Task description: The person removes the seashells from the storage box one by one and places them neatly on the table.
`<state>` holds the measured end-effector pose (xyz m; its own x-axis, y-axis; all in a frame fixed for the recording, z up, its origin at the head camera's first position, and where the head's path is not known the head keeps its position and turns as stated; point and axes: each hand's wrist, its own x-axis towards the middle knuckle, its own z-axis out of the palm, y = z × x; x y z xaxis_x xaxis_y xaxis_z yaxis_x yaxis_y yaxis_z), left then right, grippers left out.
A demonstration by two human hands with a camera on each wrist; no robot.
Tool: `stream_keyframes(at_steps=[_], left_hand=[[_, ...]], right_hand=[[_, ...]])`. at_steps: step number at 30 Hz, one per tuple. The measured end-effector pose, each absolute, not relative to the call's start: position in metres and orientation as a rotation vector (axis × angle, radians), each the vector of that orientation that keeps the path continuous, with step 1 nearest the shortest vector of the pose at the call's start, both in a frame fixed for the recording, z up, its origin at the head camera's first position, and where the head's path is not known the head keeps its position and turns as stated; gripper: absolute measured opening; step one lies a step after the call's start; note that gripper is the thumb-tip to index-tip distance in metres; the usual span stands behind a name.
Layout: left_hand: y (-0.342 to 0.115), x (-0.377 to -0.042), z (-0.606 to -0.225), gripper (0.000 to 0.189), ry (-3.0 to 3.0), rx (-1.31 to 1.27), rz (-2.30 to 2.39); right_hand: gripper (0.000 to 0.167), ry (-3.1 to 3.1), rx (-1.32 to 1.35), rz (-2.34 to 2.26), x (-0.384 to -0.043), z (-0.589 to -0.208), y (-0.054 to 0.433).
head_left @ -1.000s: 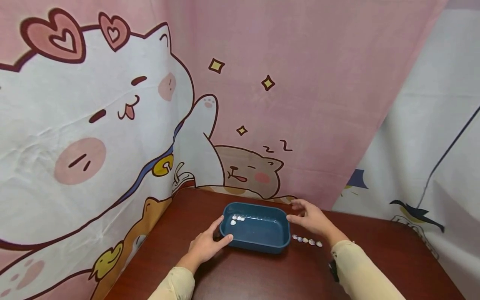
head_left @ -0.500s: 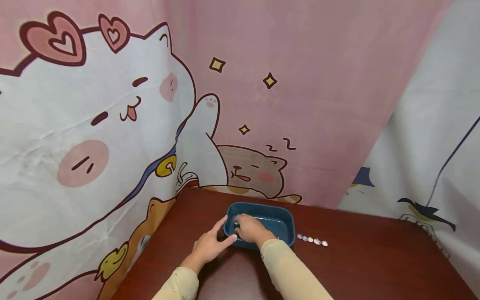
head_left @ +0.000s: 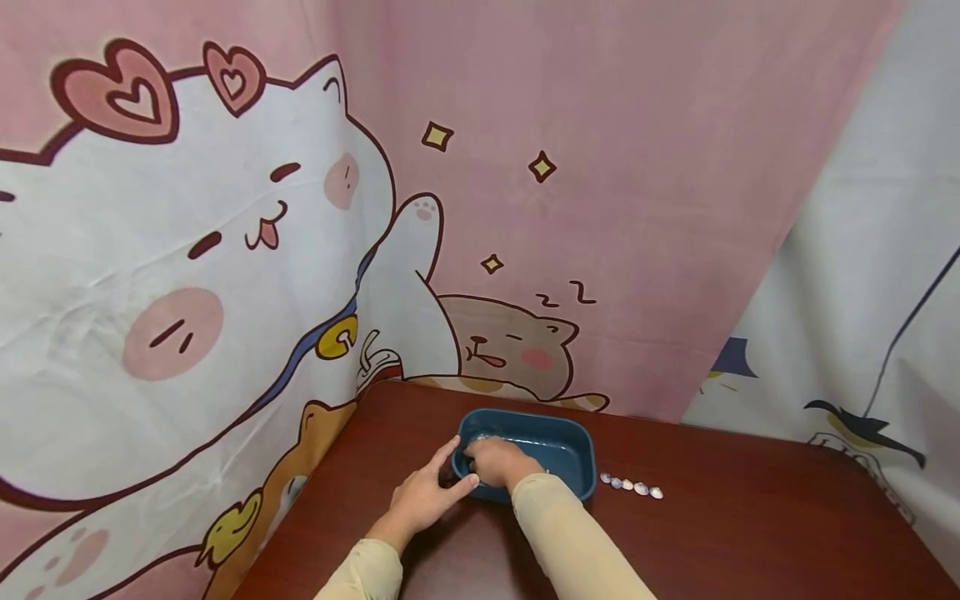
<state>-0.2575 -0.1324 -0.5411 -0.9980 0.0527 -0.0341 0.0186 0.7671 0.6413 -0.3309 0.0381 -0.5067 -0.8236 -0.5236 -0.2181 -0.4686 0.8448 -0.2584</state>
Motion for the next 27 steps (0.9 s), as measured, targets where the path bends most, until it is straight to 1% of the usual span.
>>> stream_keyframes(at_steps=[5,9,12,17,20,24,26,27], left_hand=[[-0.133,-0.258,-0.541,0.084,2.912,0.052,1.061],[-0.136,-0.257,-0.539,0.083,2.925,0.046,1.054],[-0.136,-0.256,-0.538,0.083,2.918,0.05,1.054],[-0.132,-0.257,-0.542,0.084,2.91,0.06,1.058],[-0.132,-0.258,-0.545,0.085,2.916,0.06,1.051],[-0.132,-0.258,-0.543,0.085,2.912,0.061,1.055],[-0.131,-0.259,-0.542,0.084,2.908,0.066,1.064],[-0.131,-0.259,-0.542,0.083,2.905,0.067,1.067]], right_hand=[[0.028,2.781,-0.761,-0.295,-0.331,-0.508,0.043],[0.025,2.87,-0.854,-0.262,-0.334,-0.511,0.044],[0.027,2.896,-0.868,-0.247,-0.335,-0.513,0.042],[0.032,2.843,-0.689,-0.355,-0.332,-0.51,0.042],[0.032,2.897,-0.74,-0.352,-0.332,-0.512,0.045],[0.031,3.019,-0.854,-0.167,-0.335,-0.516,0.045],[0.032,3.027,-0.837,-0.144,-0.337,-0.519,0.045],[0.033,3.011,-0.784,-0.21,-0.337,-0.52,0.046]])
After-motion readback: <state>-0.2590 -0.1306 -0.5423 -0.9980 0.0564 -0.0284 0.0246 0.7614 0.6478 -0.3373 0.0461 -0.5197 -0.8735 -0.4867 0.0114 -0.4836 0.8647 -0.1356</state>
